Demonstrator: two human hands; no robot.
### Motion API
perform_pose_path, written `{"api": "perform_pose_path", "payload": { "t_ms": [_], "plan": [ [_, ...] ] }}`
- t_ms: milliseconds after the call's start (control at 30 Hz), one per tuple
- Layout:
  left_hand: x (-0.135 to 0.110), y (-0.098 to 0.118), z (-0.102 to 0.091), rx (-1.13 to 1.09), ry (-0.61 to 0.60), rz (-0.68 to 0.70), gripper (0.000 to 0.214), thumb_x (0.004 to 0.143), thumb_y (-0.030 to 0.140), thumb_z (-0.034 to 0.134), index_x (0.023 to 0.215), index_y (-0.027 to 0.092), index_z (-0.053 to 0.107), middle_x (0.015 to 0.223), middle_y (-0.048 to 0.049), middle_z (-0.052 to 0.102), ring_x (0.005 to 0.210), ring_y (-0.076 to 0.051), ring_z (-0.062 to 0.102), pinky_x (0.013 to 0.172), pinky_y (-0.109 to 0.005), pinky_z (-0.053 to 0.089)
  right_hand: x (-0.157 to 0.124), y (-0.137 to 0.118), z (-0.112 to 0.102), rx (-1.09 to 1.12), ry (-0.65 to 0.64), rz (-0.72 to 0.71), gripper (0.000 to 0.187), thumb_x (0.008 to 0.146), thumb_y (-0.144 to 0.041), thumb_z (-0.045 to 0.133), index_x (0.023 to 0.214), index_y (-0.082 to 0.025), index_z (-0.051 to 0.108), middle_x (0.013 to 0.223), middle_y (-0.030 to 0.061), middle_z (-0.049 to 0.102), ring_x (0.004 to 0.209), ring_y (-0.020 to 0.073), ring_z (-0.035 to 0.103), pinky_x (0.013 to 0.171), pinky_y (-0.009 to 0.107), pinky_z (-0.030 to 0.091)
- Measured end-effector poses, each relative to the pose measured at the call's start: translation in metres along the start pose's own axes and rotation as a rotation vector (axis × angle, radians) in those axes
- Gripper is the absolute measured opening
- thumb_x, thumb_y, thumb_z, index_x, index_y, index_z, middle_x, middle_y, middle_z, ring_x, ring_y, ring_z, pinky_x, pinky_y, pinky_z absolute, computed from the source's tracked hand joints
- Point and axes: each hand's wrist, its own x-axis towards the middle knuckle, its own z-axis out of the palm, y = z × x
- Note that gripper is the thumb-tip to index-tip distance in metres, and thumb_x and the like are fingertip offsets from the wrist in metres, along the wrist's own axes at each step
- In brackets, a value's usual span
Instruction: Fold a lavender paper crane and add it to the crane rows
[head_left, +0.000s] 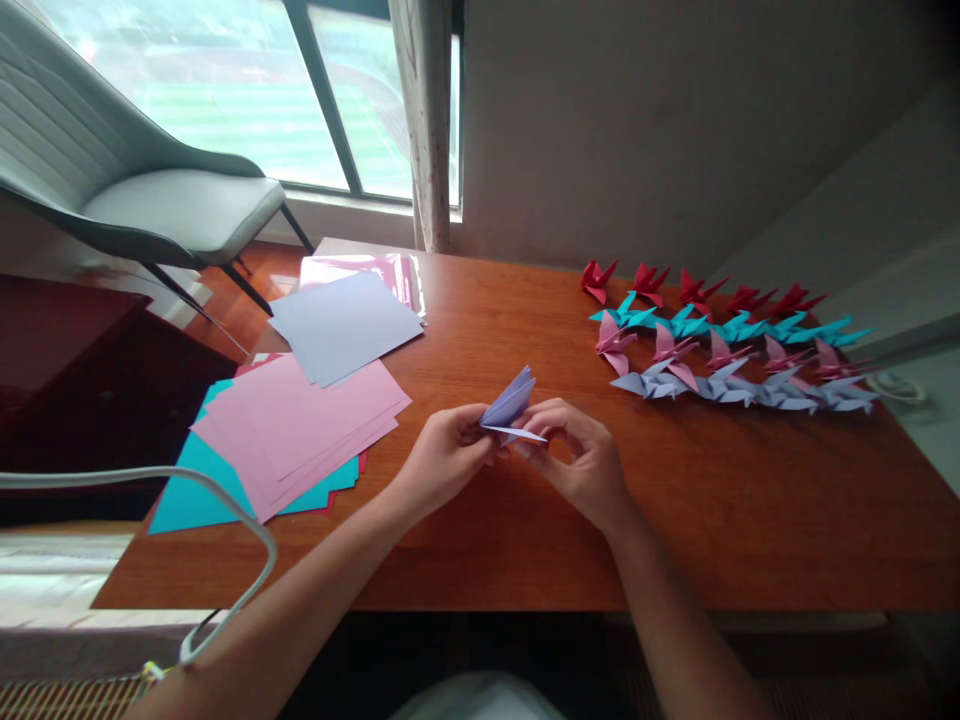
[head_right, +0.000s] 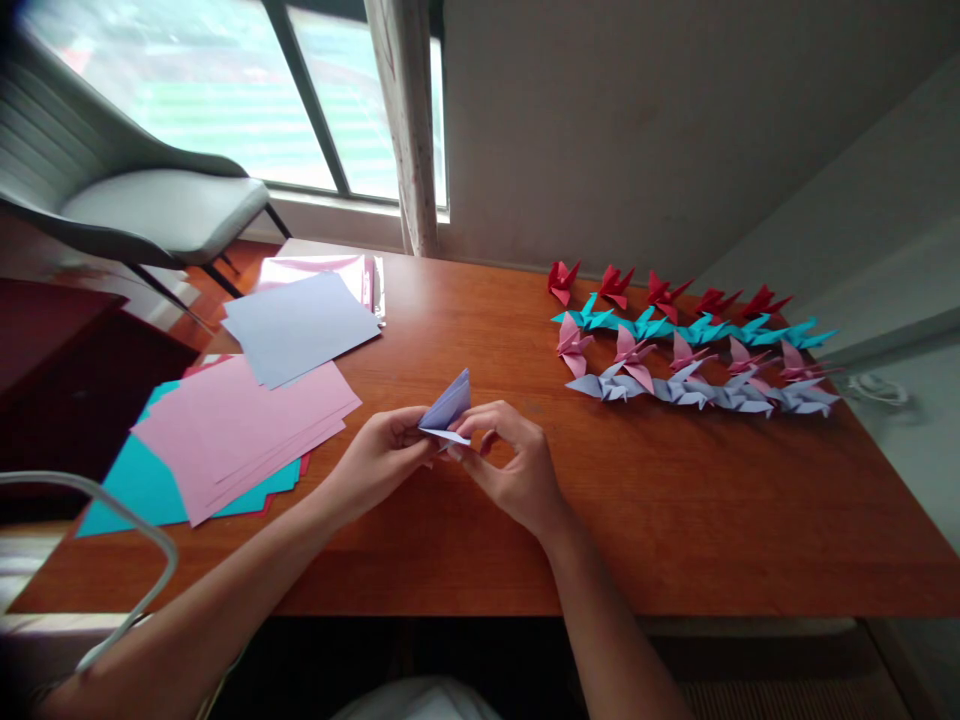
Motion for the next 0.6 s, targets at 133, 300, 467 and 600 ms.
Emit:
{"api": "perform_pose_path", "payload": {
  "t_ms": [133,300,467,600],
  "plan": [
    [0.001,0.004,0.000,-0.077,0.033,-0.053,0.016,0.079,0.022,0.067,0.090,0.013,0.074,0.082,-0.0047,0.074,0.075,-0.016,0.065,0.064,-0.021,0.049,0.001,0.000,0.001,-0.092,-0.037,-0.078,0.022,0.085,-0.009,0.067,0.099,-0.025,0.071,0.104,0.0048,0.072,0.095,0.0190,0.066,0.070,0.030,0.053],
    [0.000,0.011,0.001,-0.183,0.068,-0.114,0.023,0.078,0.032,0.073,0.091,0.012,0.075,0.084,-0.0061,0.074,0.078,-0.017,0.066,0.068,-0.023,0.052,0.002,0.001,0.003,-0.158,-0.009,-0.151,0.030,0.085,-0.006,0.065,0.107,-0.026,0.069,0.112,0.0056,0.073,0.104,0.0209,0.065,0.074,0.032,0.056],
    [-0.002,0.013,0.001,-0.269,0.021,-0.138,0.028,0.077,0.033,0.076,0.096,0.013,0.076,0.091,-0.0081,0.075,0.084,-0.019,0.068,0.075,-0.027,0.055,0.000,0.001,0.005,-0.184,0.035,-0.120,0.032,0.087,-0.012,0.066,0.114,-0.028,0.066,0.109,0.0047,0.073,0.099,0.0197,0.067,0.067,0.029,0.057],
    [-0.002,0.010,0.000,-0.314,-0.018,-0.153,0.030,0.078,0.034,0.076,0.100,0.014,0.076,0.095,-0.0095,0.075,0.088,-0.021,0.069,0.077,-0.029,0.056,-0.001,0.002,0.004,-0.212,0.065,-0.099,0.032,0.088,-0.014,0.065,0.116,-0.028,0.065,0.108,0.0049,0.072,0.094,0.0189,0.067,0.066,0.029,0.057]
  ]
}}
